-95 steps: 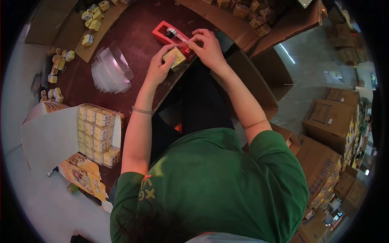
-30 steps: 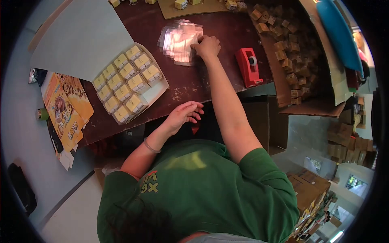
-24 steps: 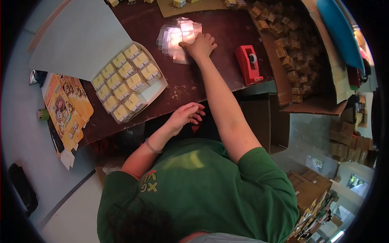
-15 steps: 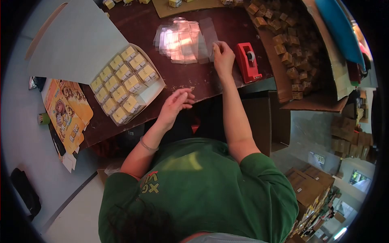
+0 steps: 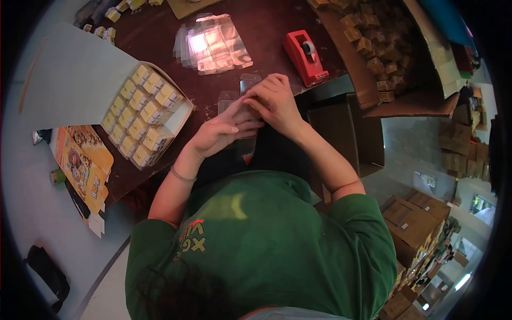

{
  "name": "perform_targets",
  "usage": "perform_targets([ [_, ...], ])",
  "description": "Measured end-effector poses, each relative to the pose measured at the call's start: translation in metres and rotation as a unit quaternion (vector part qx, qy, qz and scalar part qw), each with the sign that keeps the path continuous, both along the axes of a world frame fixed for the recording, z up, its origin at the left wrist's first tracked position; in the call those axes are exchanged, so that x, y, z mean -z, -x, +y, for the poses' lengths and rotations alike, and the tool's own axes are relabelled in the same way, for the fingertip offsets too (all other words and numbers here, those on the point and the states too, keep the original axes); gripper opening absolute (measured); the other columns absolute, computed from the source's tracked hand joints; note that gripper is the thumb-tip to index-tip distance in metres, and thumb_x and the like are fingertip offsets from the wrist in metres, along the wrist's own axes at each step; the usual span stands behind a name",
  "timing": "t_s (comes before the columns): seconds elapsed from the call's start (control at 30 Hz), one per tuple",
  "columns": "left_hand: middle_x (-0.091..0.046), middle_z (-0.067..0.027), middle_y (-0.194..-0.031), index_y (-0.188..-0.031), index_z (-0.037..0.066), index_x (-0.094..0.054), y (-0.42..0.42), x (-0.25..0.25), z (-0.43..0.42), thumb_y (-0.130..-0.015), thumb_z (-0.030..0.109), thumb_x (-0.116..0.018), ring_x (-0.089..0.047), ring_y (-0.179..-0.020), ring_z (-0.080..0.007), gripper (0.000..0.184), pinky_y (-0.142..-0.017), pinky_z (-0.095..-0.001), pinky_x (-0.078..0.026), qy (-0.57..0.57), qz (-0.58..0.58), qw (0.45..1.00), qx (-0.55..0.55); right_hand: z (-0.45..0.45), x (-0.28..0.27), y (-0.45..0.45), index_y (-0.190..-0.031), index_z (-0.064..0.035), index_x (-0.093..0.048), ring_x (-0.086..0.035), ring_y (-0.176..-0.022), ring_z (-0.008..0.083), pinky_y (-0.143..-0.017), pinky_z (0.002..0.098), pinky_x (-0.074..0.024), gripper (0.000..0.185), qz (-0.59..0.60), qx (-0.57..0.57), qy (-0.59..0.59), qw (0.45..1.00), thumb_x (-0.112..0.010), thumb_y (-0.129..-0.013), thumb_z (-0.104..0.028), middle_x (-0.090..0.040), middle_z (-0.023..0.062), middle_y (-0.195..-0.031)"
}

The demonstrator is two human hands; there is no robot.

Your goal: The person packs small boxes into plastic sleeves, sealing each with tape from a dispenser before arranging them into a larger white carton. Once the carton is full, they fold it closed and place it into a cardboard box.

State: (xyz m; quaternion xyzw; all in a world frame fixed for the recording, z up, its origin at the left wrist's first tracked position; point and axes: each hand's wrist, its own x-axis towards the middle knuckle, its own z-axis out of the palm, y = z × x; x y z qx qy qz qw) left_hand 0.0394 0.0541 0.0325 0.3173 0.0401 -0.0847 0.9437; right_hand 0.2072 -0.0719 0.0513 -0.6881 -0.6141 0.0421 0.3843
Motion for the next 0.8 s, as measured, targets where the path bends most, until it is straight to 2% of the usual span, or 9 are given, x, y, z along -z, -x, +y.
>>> perform_targets([
  [0.07,-0.039,-0.0203,-0.145,-0.149,0.011,-0.023,0.004,0.018,-0.014,-0.086,0.025,-0.064,-0.039,-0.137,-0.0359,0.077,-0.114,-0.0522,-0.031,0.119,-0.019,0.993,-0.001,0.002,0.007,0.006,-0.087,-0.0108,-0.07,-0.059,-0.089,0.0214,-0.097,0.0391,-0.0365,0.009,0.027,-0.029,0.014,0.999,-0.072,-0.083,-0.019,-0.064,0.0036,-0.078],
  [0.17,-0.052,-0.0194,-0.128,-0.145,0.011,-0.03,0.004,0.038,-0.027,-0.087,0.026,-0.065,-0.054,-0.119,-0.033,0.069,-0.108,-0.0536,-0.04,0.162,0.021,0.985,-0.061,0.002,0.026,-0.01,-0.091,-0.0084,-0.069,-0.058,-0.09,0.0226,-0.093,0.036,-0.0409,0.008,0.242,-0.061,0.093,0.964,-0.069,-0.085,-0.014,-0.065,0.0043,-0.081],
  [0.2,-0.056,-0.0158,-0.121,-0.144,0.009,-0.032,0.007,0.04,-0.023,-0.087,0.027,-0.068,-0.057,-0.114,-0.0294,0.069,-0.105,-0.0496,-0.043,0.158,0.042,0.984,-0.068,-0.001,0.025,-0.015,-0.096,-0.0063,-0.07,-0.058,-0.092,0.024,-0.089,0.0335,-0.045,0.013,0.468,-0.115,0.124,0.867,-0.067,-0.085,-0.011,-0.066,0.0057,-0.087],
  [0.33,-0.057,-0.0131,-0.12,-0.142,0.008,-0.034,0.014,0.038,-0.024,-0.085,0.032,-0.074,-0.057,-0.114,-0.0248,0.073,-0.101,-0.0443,-0.047,-0.023,0.055,0.995,-0.079,-0.01,0.012,0.017,-0.103,-0.0066,-0.07,-0.06,-0.09,0.027,-0.084,0.0358,-0.0497,0.021,0.137,0.036,-0.071,0.987,-0.07,-0.084,-0.014,-0.068,0.0081,-0.098],
  [0.53,-0.053,-0.008,-0.128,-0.143,0.009,-0.033,0.026,0.036,-0.05,-0.088,0.058,-0.063,-0.056,-0.113,-0.0198,0.079,-0.096,-0.0399,-0.047,-0.059,0.06,0.985,-0.147,-0.038,0.005,0.056,-0.102,-0.0055,-0.071,-0.061,-0.087,0.0268,-0.078,0.0347,-0.0514,0.017,0.244,-0.02,0.031,0.969,-0.068,-0.086,-0.011,-0.07,0.0089,-0.1],
  [0.57,-0.055,-0.0071,-0.126,-0.142,0.008,-0.037,0.029,0.037,-0.056,-0.092,0.065,-0.05,-0.057,-0.112,-0.0193,0.076,-0.092,-0.0379,-0.047,-0.041,0.067,0.984,-0.157,-0.039,0.008,0.056,-0.1,-0.0056,-0.072,-0.061,-0.082,0.0239,-0.073,0.0326,-0.0505,0.016,0.246,-0.014,0.042,0.968,-0.069,-0.084,-0.006,-0.071,0.0079,-0.094],
  [0.67,-0.058,-0.0062,-0.121,-0.139,0.008,-0.043,0.034,0.03,-0.054,-0.097,0.058,-0.046,-0.057,-0.111,-0.0187,0.065,-0.088,-0.0354,-0.046,0.029,0.16,0.979,-0.121,-0.042,0.025,0.066,-0.099,-0.0059,-0.072,-0.061,-0.083,0.0226,-0.073,0.0316,-0.0507,0.015,0.244,-0.06,-0.002,0.968,-0.069,-0.085,-0.005,-0.07,0.0071,-0.09],
  [0.7,-0.062,-0.0055,-0.113,-0.134,0.007,-0.05,0.037,0.025,-0.054,-0.099,0.04,-0.051,-0.059,-0.108,-0.0193,0.048,-0.091,-0.0364,-0.047,0.01,0.194,0.972,-0.134,-0.048,0.024,0.066,-0.098,-0.0049,-0.072,-0.063,-0.084,0.0199,-0.074,0.0313,-0.051,0.014,0.266,-0.074,0.034,0.96,-0.069,-0.085,-0.004,-0.07,0.0073,-0.09],
  [0.8,-0.064,-0.0056,-0.109,-0.132,0.006,-0.053,0.048,0.031,-0.055,-0.095,0.024,-0.055,-0.062,-0.104,-0.0204,0.041,-0.095,-0.0382,-0.048,-0.009,0.234,0.962,-0.138,-0.058,0.032,0.064,-0.097,-0.0034,-0.072,-0.067,-0.086,0.0216,-0.075,0.0309,-0.0519,0.012,0.405,-0.017,0.044,0.913,-0.069,-0.085,-0.006,-0.07,0.0115,-0.09],
])
